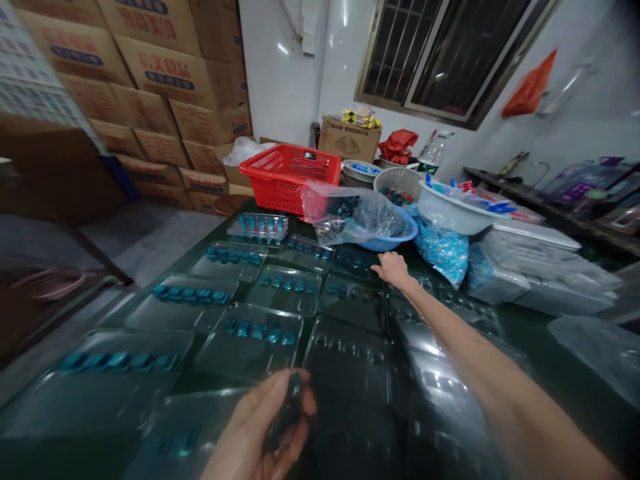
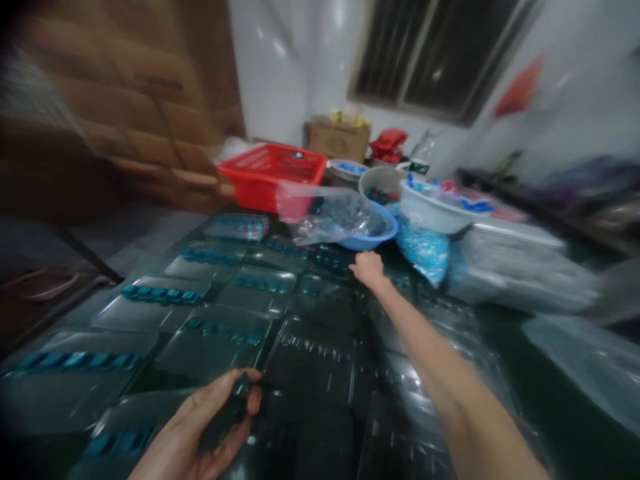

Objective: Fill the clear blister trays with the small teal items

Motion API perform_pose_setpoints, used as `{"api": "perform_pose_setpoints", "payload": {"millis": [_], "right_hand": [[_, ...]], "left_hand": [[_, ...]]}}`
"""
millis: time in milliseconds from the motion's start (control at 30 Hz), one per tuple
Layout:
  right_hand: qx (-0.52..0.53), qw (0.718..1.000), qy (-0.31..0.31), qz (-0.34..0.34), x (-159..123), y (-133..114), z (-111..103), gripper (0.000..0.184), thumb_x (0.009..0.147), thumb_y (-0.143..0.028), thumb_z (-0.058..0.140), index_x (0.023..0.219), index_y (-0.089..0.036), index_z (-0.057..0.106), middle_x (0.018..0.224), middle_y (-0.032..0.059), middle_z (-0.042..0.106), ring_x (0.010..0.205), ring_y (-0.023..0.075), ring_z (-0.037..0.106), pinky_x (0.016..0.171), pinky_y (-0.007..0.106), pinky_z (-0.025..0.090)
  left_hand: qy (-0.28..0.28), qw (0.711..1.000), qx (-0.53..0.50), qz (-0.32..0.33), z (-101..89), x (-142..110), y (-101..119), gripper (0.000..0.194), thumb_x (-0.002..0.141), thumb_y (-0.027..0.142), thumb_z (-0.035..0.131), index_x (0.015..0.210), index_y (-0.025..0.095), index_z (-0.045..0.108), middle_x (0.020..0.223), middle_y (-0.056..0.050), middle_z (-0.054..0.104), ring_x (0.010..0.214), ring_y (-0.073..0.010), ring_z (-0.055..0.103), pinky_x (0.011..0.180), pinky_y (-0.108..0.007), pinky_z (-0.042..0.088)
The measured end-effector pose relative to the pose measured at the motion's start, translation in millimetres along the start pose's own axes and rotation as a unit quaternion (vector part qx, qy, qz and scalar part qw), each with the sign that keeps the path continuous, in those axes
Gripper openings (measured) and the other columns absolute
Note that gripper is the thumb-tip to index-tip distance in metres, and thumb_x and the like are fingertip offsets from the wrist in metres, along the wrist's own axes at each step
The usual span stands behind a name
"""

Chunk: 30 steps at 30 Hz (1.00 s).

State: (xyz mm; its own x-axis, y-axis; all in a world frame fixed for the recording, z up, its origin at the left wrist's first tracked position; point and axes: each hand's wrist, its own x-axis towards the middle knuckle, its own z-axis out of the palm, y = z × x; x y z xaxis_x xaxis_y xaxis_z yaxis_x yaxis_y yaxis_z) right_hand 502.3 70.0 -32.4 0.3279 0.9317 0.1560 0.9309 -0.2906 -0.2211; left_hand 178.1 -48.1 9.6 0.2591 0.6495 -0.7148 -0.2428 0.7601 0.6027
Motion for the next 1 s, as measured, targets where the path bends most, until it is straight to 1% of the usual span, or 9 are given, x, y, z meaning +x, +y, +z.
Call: {"api": "perform_pose_setpoints", "payload": {"millis": [67, 167, 200, 267, 367, 533, 633, 833, 1000], "right_hand": [[0.03, 0.999, 0.021, -0.024, -26, -22, -9, 0.024, 0.077, -0.024, 0.054, 0.095, -0.009, 0.057, 0.095, 0.0163, 0.057, 0.098, 0.0276, 0.047, 0.084, 0.041, 0.033], [0.092, 0.992, 0.017, -0.085, -88, -63, -23, 0.025, 0.079, -0.03, 0.049, 0.101, -0.017, 0.055, 0.087, 0.0065, 0.059, 0.085, 0.018, 0.053, 0.078, 0.031, 0.038], [0.127, 0.985, 0.004, -0.118, -113, -78, -27, 0.024, 0.079, -0.031, 0.05, 0.099, -0.021, 0.055, 0.083, 0.002, 0.059, 0.078, 0.014, 0.054, 0.072, 0.026, 0.04], [0.294, 0.936, -0.046, -0.19, -158, -104, -34, 0.017, 0.078, -0.028, 0.051, 0.092, -0.021, 0.058, 0.079, 0.0004, 0.058, 0.072, 0.0116, 0.054, 0.067, 0.023, 0.041], [0.369, 0.913, -0.062, -0.164, -202, -130, -37, 0.01, 0.074, -0.024, 0.056, 0.082, -0.021, 0.06, 0.07, -0.0009, 0.057, 0.064, 0.0103, 0.053, 0.06, 0.022, 0.04], [0.366, 0.922, -0.066, -0.105, -223, -139, -29, 0.006, 0.072, -0.018, 0.056, 0.067, -0.019, 0.059, 0.061, -0.0029, 0.053, 0.058, 0.0091, 0.049, 0.055, 0.02, 0.036], [0.414, 0.905, -0.063, -0.079, -228, -142, -26, 0.008, 0.071, -0.014, 0.054, 0.064, -0.018, 0.057, 0.06, -0.0035, 0.05, 0.057, 0.0083, 0.047, 0.053, 0.019, 0.035], [0.535, 0.839, -0.093, -0.031, -235, -144, -32, 0.005, 0.072, -0.018, 0.053, 0.069, -0.016, 0.055, 0.061, -0.0037, 0.049, 0.055, 0.0074, 0.046, 0.05, 0.017, 0.035], [0.519, 0.843, -0.134, -0.042, -239, -137, -36, 0.006, 0.073, -0.015, 0.049, 0.068, -0.016, 0.053, 0.059, -0.0042, 0.049, 0.054, 0.0069, 0.044, 0.049, 0.017, 0.034]], "left_hand": [[0.018, 1.0, -0.016, 0.008, -1.0, -3, 0, 0.027, 0.062, 0.037, 0.064, 0.08, 0.017, 0.064, 0.068, -0.004, 0.062, 0.063, -0.0141, 0.058, 0.053, -0.021, 0.047], [0.017, 1.0, -0.02, 0.012, -10.7, 2, -8, 0.029, 0.064, 0.037, 0.063, 0.085, 0.017, 0.063, 0.07, -0.003, 0.06, 0.057, -0.0086, 0.054, 0.043, -0.014, 0.039], [-0.007, 1.0, -0.019, 0.018, -14.4, 4, -12, 0.03, 0.065, 0.037, 0.062, 0.087, 0.017, 0.062, 0.07, -0.002, 0.059, 0.052, -0.0066, 0.051, 0.039, -0.012, 0.034], [-0.075, 0.996, -0.013, 0.036, -20.1, 9, -19, 0.029, 0.066, 0.037, 0.06, 0.088, 0.018, 0.061, 0.069, -0.001, 0.057, 0.047, -0.0042, 0.046, 0.035, -0.012, 0.027], [-0.137, 0.987, 0.006, 0.085, -21.8, 11, -28, 0.023, 0.069, 0.033, 0.059, 0.086, 0.019, 0.059, 0.066, 0.001, 0.056, 0.045, -0.0037, 0.043, 0.035, -0.013, 0.023], [-0.099, 0.976, 0.057, 0.186, -19.2, 10, -42, 0.024, 0.066, 0.032, 0.062, 0.083, 0.015, 0.059, 0.055, 0.001, 0.053, 0.039, -0.0046, 0.036, 0.033, -0.016, 0.018], [-0.092, 0.968, 0.072, 0.22, -20.7, 8, -48, 0.025, 0.065, 0.031, 0.063, 0.084, 0.015, 0.06, 0.049, 0.004, 0.047, 0.04, -0.0044, 0.034, 0.035, -0.017, 0.02], [-0.11, 0.976, 0.056, 0.177, -19.6, -7, -41, 0.021, 0.071, 0.035, 0.055, 0.081, 0.017, 0.058, 0.053, 0.003, 0.047, 0.043, -0.0043, 0.036, 0.036, -0.016, 0.02], [-0.189, 0.966, 0.099, 0.148, -25.8, -10, -40, 0.024, 0.075, 0.036, 0.051, 0.079, 0.014, 0.059, 0.063, 0.0, 0.05, 0.042, -0.003, 0.033, 0.035, -0.018, 0.013]]}}
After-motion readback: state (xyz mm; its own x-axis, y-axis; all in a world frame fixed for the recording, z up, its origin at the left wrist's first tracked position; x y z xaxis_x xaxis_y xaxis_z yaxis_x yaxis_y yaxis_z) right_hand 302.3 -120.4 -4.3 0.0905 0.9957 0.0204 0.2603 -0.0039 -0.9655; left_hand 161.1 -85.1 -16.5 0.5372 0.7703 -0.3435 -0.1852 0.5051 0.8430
